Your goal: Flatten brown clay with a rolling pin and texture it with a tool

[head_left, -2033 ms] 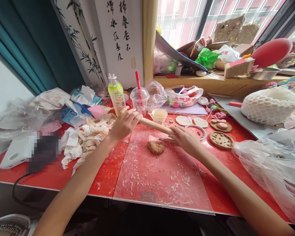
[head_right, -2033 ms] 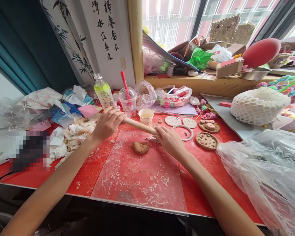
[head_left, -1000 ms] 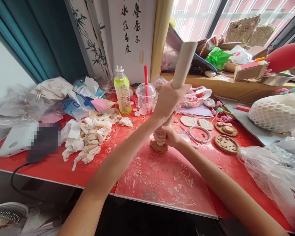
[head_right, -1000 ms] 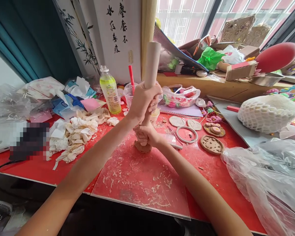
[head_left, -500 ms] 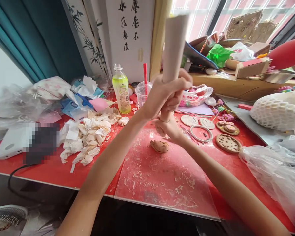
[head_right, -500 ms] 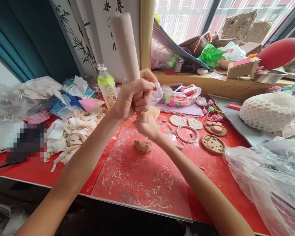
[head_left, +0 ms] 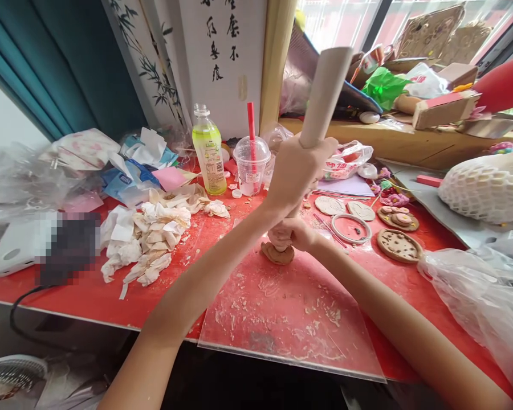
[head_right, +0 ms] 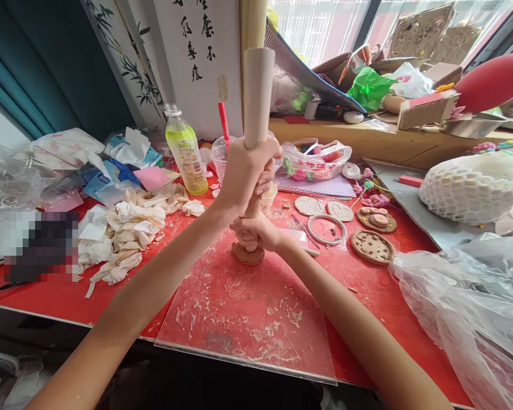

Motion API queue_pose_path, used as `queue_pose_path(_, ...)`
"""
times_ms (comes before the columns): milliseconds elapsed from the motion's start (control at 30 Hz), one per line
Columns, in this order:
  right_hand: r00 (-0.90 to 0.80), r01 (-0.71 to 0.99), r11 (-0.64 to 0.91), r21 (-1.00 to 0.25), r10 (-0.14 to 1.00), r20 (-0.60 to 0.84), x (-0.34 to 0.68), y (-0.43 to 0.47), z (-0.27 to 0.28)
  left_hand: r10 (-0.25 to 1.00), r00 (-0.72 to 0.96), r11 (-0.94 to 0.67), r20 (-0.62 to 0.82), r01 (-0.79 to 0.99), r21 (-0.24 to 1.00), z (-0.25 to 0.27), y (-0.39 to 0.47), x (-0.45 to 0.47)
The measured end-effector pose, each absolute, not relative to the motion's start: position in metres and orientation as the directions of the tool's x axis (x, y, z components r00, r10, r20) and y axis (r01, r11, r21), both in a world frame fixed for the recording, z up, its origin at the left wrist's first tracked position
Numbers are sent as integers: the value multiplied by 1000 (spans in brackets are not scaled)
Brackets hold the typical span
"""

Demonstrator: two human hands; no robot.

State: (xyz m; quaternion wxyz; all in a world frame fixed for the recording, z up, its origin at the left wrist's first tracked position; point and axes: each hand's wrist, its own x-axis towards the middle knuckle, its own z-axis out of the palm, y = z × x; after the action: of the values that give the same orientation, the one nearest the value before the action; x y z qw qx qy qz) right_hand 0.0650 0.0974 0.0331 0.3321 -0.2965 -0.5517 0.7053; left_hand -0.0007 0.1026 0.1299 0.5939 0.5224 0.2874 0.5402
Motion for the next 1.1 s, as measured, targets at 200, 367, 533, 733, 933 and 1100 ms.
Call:
queue_pose_path(200, -207, -106, 53, -993, 976, 74, 49, 79, 36, 595, 709, -160, 378, -357, 920, 138, 105, -30)
queue_pose_path(367, -292, -28, 122, -992, 948, 125, 51, 83, 60, 787, 379, -322, 486, -420, 848, 157, 89, -33)
queue_pose_path(533, -522, -327, -131, -936, 851, 63, 45, 79, 46, 876, 294, -314, 382, -255, 915, 153, 84, -7)
queue_pose_path(733, -627, -270, -244, -932, 778, -22, 37, 85, 35, 801, 543, -104, 251, -287, 952, 138, 115, -27)
queue_pose_path(933, -277, -39, 92, -995, 956, 100, 19, 80, 30, 753, 632, 26, 183, -306, 952, 134, 124, -83)
queue_pose_path(1100, -581, -145, -142, -979, 813, -32, 37, 88, 43, 784, 557, -74, 273, -354, 932, 142, 103, -55)
